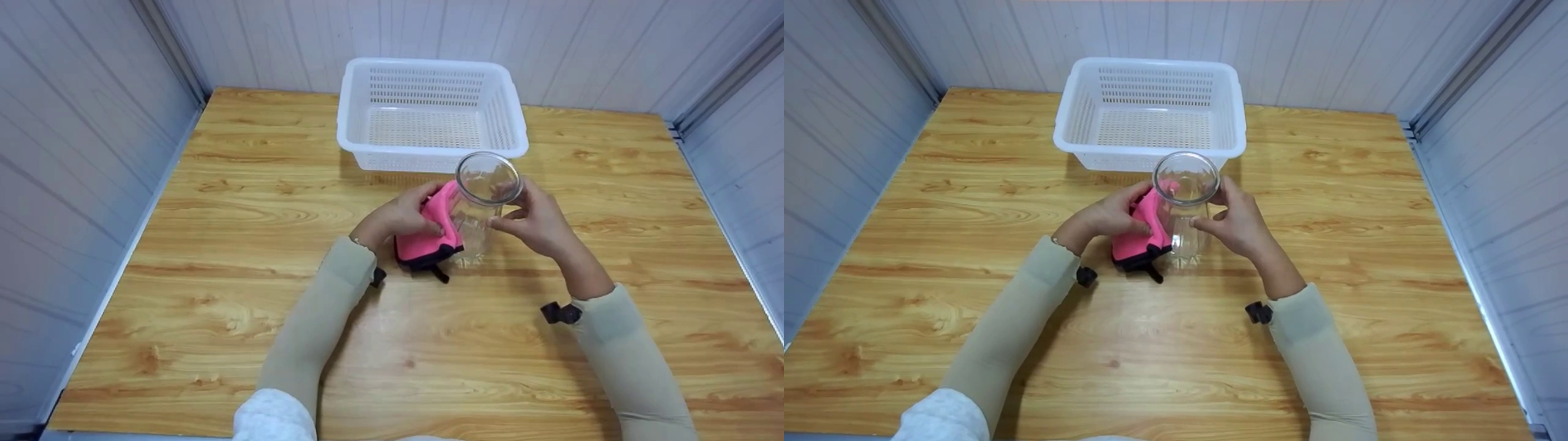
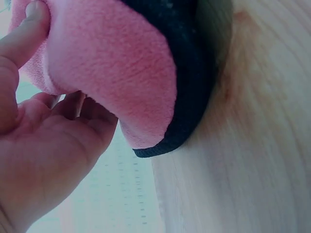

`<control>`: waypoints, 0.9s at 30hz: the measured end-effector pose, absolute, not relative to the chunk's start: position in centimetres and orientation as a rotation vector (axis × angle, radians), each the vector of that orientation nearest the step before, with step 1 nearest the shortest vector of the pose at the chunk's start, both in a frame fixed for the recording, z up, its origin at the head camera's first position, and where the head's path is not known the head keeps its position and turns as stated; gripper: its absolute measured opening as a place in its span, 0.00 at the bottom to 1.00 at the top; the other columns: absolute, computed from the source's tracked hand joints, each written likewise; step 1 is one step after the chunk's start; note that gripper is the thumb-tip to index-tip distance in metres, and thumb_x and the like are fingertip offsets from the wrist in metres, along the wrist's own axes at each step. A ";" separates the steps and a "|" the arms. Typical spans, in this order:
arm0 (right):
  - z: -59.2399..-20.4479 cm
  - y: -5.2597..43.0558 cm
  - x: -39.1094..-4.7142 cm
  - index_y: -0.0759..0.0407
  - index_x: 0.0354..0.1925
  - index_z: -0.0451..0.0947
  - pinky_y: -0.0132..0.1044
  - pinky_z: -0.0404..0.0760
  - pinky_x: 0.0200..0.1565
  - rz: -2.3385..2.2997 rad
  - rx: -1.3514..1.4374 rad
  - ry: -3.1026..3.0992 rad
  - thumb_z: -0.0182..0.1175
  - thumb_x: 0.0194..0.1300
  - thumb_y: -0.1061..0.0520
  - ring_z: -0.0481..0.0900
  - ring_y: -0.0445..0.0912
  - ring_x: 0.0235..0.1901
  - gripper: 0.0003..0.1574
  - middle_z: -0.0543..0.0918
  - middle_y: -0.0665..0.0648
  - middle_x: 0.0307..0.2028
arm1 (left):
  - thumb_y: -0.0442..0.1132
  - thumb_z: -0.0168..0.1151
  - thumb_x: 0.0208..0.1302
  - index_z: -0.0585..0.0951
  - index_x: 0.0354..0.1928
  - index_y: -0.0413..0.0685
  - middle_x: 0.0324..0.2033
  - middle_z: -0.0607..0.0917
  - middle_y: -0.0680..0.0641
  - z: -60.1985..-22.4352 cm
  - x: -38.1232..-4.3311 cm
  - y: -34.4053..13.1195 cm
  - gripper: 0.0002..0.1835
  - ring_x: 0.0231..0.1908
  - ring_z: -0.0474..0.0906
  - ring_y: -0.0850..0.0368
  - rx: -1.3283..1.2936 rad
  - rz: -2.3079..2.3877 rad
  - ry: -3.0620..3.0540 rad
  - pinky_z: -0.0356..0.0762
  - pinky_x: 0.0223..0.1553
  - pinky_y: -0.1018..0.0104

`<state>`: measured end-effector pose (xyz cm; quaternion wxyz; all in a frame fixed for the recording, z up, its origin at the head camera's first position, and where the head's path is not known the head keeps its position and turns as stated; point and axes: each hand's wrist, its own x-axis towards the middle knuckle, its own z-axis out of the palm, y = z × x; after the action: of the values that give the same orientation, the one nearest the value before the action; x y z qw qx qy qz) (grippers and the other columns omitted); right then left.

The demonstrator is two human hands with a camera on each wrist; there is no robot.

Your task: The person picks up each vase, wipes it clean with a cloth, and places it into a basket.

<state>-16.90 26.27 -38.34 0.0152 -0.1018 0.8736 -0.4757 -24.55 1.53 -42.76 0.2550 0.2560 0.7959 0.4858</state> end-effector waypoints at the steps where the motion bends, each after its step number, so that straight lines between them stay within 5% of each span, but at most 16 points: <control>1: -38.4 26.3 -16.9 0.62 0.63 0.65 0.26 0.82 0.41 -1.478 -0.316 2.720 0.71 0.53 0.64 0.79 0.42 0.46 0.41 0.79 0.63 0.54 | 0.31 0.73 0.48 0.65 0.68 0.62 0.58 0.75 0.50 -42.8 -24.5 1.5 0.44 0.56 0.72 0.55 0.700 1.321 2.164 0.72 0.58 0.62; 13: -38.3 26.3 -16.9 0.63 0.59 0.68 0.26 0.79 0.47 -1.433 -0.320 2.747 0.71 0.54 0.60 0.77 0.43 0.51 0.36 0.79 0.62 0.56 | 0.34 0.72 0.50 0.69 0.67 0.59 0.53 0.79 0.49 -42.4 -24.2 1.6 0.40 0.52 0.75 0.58 0.745 1.500 2.183 0.74 0.55 0.65; 19: -38.5 26.4 -17.0 0.64 0.56 0.71 0.25 0.79 0.45 -1.467 -0.368 2.744 0.71 0.54 0.61 0.77 0.34 0.48 0.32 0.79 0.63 0.56 | 0.33 0.68 0.56 0.69 0.66 0.51 0.51 0.80 0.44 -41.1 -23.9 2.2 0.34 0.49 0.75 0.58 0.808 1.627 2.144 0.75 0.54 0.66; 27: -38.4 26.4 -17.0 0.65 0.58 0.69 0.26 0.81 0.41 -1.497 -0.387 2.699 0.68 0.55 0.66 0.79 0.35 0.44 0.32 0.78 0.64 0.56 | 0.31 0.63 0.61 0.74 0.60 0.47 0.44 0.80 0.46 -40.5 -23.8 2.2 0.24 0.44 0.75 0.61 0.722 1.718 2.091 0.75 0.49 0.69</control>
<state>-16.97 26.40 -38.39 0.0156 -0.1245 0.8675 -0.4813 -23.80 2.22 -40.49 0.1696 0.2539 0.7359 0.6044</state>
